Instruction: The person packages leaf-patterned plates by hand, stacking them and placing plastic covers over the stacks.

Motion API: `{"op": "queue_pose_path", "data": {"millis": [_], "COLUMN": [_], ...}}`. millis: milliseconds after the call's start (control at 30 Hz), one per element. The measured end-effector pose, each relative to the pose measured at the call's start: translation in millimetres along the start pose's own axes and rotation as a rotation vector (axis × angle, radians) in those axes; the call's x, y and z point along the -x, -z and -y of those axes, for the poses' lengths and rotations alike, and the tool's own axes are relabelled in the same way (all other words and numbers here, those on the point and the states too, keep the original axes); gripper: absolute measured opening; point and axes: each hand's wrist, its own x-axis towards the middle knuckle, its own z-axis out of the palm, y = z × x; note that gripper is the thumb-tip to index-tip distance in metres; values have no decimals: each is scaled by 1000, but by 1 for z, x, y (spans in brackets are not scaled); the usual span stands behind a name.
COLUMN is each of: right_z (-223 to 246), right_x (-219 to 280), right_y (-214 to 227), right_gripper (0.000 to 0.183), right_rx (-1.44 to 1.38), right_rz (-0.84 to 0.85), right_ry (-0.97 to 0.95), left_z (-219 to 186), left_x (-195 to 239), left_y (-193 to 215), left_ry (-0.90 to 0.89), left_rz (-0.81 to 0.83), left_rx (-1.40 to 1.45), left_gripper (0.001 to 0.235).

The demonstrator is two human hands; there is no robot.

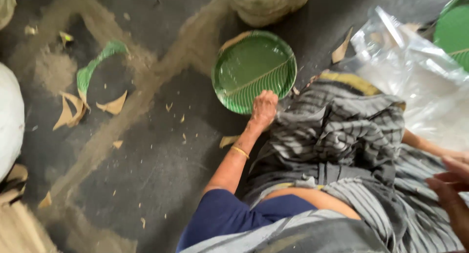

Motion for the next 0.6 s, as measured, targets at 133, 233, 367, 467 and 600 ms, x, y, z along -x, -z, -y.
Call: {"op": "queue_pose_path", "data": {"millis": [133,233,367,467,600], "right_z": [104,104,71,59,54], "right_x": [62,65,82,86,81], "right_y": [36,33,30,29,33], "right_gripper": [49,53,58,57,57], "right_rx": [53,86,138,127,144], "right_rz": [-95,-121,-166,-225,-258], "right_ry": [36,18,-208,-200,-207], "left_z": [25,5,-44,-7,53], "left_x": [-41,-120,-228,-311,-376], "left_y": [-57,11,154,151,136], "left_ry": [-96,-143,-155,-144,-13], "left_rz": [145,70,-445,-460,-65], "left_rx": [-3,-4,45,-242,-466], "left_gripper": [5,13,21,17,24]}}
